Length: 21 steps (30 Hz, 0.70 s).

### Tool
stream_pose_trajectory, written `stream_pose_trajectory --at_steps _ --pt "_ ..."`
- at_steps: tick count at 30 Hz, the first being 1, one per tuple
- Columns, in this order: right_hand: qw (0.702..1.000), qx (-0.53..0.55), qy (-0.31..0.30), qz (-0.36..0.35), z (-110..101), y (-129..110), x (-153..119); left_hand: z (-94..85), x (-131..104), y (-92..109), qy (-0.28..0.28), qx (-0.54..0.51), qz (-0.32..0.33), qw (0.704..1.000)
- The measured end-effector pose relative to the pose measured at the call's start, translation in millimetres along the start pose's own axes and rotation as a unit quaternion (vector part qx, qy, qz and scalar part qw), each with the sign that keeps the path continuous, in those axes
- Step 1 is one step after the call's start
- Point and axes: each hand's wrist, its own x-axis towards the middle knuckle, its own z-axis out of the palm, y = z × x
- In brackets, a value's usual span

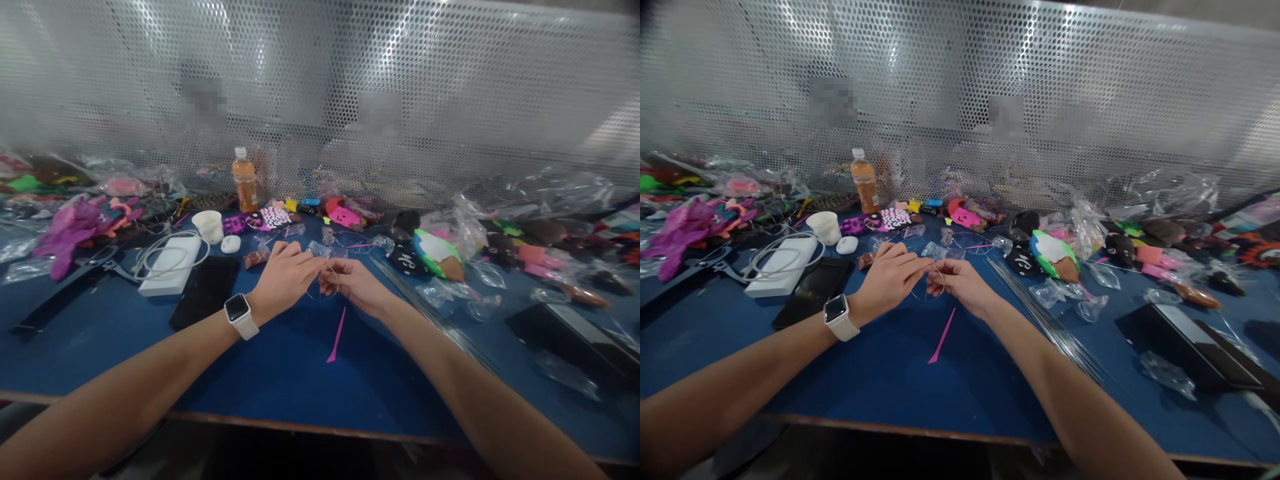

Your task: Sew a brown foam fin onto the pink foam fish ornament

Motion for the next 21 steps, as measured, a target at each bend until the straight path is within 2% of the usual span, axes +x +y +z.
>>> stream_pose_trajectory --at_steps 5,10,13,17,19,21 --pt "0.994 -0.087 -0.012 -0.062 -5.3 -2.5 -1.9 -3.3 1.4 2.4 -0.010 -0.016 -0.011 1.000" --pt "0.992 -0.106 -0.038 -0.056 -10.9 -3.9 -0.9 -4.6 2.8 2.7 -0.038 -0.039 -0.024 0.998" --pt "0.983 -0.162 -0.014 -0.089 -12.8 -4.8 0.6 -4.1 3.6 1.9 -0.067 -0.087 -0.062 0.992" --pt "0.935 -0.276 0.075 -0.209 -12.2 -11.5 -3.6 -2.9 4.7 1.0 -0.100 -0.121 -0.116 0.981" --pt "0.906 -0.319 0.068 -0.270 -10.0 -17.2 -8.7 -2.2 4.9 0.3 -0.106 -0.131 -0.136 0.976" --pt "0.869 -0.375 0.028 -0.321 -8.0 -22.2 -13.3 -1.5 4.8 -0.4 -0.111 -0.136 -0.143 0.974"
